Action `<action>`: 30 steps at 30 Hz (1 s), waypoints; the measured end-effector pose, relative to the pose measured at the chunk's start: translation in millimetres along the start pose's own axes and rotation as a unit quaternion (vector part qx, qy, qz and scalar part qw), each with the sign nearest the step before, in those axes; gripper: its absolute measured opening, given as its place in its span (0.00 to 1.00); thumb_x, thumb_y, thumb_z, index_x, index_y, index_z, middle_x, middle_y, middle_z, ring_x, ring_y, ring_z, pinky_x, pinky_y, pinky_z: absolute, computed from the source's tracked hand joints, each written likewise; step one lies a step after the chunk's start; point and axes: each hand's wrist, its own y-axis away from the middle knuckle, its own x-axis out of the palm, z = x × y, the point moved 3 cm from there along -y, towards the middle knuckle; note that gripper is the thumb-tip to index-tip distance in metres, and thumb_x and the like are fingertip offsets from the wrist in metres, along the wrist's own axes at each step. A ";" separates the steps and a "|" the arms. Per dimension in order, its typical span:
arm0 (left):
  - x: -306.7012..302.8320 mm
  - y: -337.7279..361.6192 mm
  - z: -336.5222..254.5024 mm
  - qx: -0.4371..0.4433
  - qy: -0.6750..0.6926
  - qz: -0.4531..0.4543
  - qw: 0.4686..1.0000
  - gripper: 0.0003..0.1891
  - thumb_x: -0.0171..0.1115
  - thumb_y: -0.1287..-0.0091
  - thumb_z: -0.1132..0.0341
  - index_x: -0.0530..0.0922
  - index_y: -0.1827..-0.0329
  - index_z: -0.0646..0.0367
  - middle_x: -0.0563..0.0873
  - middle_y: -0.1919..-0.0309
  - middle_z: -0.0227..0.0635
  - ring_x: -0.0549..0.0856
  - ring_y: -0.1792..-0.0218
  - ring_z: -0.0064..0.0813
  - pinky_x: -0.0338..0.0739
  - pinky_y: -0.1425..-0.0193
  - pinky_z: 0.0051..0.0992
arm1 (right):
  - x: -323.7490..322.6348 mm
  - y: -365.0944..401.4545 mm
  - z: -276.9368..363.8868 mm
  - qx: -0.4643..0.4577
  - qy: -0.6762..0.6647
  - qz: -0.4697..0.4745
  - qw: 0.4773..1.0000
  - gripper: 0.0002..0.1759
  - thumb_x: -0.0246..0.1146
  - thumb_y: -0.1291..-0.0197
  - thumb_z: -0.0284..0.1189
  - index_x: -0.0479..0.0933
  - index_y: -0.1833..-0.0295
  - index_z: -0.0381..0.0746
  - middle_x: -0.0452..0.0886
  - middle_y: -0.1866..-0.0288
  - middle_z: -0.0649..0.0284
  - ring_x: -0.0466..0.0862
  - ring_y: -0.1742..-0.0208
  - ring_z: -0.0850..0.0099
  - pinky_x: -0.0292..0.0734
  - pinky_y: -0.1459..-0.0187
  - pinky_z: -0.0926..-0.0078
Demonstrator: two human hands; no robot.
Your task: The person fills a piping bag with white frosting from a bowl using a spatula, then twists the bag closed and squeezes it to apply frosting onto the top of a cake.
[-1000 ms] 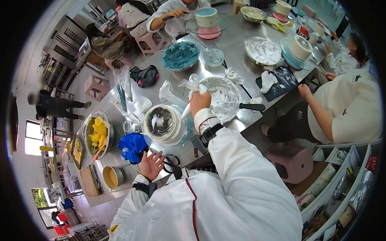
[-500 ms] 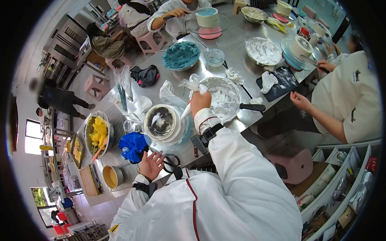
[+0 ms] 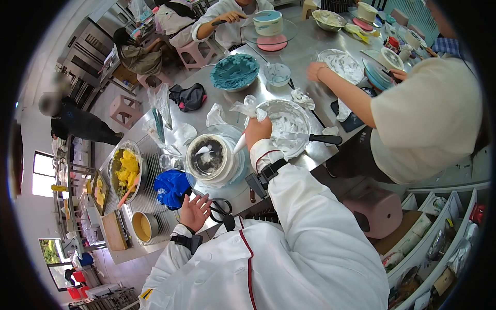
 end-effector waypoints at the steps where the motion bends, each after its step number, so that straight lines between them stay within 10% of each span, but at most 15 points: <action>1: -2.5 -2.0 -0.4 0.016 -0.005 -0.016 1.000 0.39 0.42 0.28 0.35 0.52 0.26 0.58 0.72 0.32 0.43 0.72 0.33 0.41 0.69 0.42 0.39 | -0.9 -3.0 -3.6 -0.013 0.012 -0.006 1.000 0.12 0.60 0.35 0.31 0.78 0.53 0.32 0.82 0.66 0.59 0.82 0.72 0.68 0.75 0.71 0.68; 4: -3.7 -1.7 -0.2 0.013 -0.003 -0.020 1.000 0.39 0.42 0.28 0.35 0.54 0.27 0.58 0.72 0.32 0.43 0.71 0.33 0.41 0.68 0.41 0.39 | 1.5 -3.5 -5.6 -0.014 -0.026 0.011 1.000 0.07 0.59 0.34 0.29 0.77 0.55 0.38 0.71 0.80 0.66 0.70 0.84 0.73 0.67 0.81 0.70; 30: 4.3 1.6 -0.6 -0.043 0.017 0.020 0.999 0.38 0.42 0.28 0.35 0.54 0.27 0.57 0.72 0.32 0.48 0.73 0.35 0.45 0.70 0.42 0.40 | 4.3 12.8 17.5 0.020 -0.032 0.003 0.999 0.08 0.59 0.34 0.29 0.77 0.53 0.39 0.75 0.76 0.66 0.71 0.82 0.74 0.66 0.81 0.72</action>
